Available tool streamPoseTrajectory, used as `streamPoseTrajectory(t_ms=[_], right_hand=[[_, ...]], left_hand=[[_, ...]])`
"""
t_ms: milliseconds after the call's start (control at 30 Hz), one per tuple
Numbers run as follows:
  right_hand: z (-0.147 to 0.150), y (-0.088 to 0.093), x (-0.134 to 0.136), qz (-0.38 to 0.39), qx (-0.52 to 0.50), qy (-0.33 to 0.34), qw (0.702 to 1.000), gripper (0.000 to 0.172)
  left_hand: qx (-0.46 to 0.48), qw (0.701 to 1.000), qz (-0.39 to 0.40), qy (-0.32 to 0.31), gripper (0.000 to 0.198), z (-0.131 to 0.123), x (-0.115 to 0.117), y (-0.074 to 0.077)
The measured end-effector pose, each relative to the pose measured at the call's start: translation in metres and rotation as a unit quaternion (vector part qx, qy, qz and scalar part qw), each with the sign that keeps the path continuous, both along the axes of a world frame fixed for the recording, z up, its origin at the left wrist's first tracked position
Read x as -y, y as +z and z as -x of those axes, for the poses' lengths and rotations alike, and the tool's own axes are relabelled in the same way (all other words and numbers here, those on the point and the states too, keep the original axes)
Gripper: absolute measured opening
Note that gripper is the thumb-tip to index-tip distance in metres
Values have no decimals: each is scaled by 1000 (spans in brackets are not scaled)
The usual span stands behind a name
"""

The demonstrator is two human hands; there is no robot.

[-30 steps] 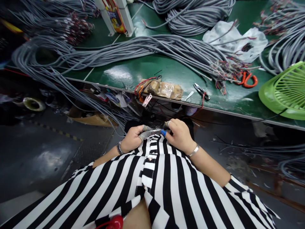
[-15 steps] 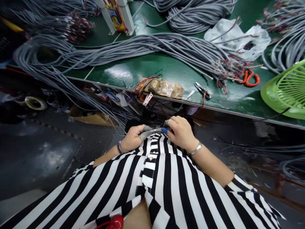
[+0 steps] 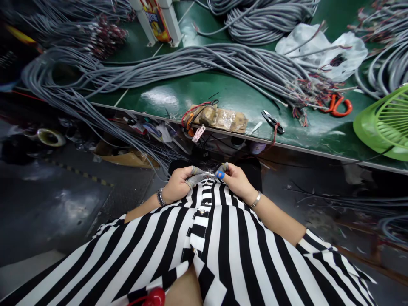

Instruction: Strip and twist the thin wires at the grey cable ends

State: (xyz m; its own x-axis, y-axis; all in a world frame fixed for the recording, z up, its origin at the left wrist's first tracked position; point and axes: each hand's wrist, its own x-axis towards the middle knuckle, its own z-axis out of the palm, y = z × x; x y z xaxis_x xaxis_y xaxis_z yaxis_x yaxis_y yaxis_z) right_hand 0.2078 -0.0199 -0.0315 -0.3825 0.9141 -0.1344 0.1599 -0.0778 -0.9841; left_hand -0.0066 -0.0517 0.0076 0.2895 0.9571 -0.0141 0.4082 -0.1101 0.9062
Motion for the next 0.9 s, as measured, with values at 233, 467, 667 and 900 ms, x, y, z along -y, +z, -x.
streamPoseTrajectory(t_ms=[233,467,667,900], right_hand=[[-10,23,-3,-277,148,55,948,21],[-4,24,-2,-374,261,-39,889,16],[2,18,-5,-241,248,-58,936,11],[-16,26,-11,-302,306,-3,903,20]], left_hand=[[-32,999,-3,17,19,1,-1,-5],[-10,1000,4,6,21,-3,-3,-6],[-48,995,-43,-79,19,-4,-2,-7],[-25,999,2,-34,21,-2,-1,-15]])
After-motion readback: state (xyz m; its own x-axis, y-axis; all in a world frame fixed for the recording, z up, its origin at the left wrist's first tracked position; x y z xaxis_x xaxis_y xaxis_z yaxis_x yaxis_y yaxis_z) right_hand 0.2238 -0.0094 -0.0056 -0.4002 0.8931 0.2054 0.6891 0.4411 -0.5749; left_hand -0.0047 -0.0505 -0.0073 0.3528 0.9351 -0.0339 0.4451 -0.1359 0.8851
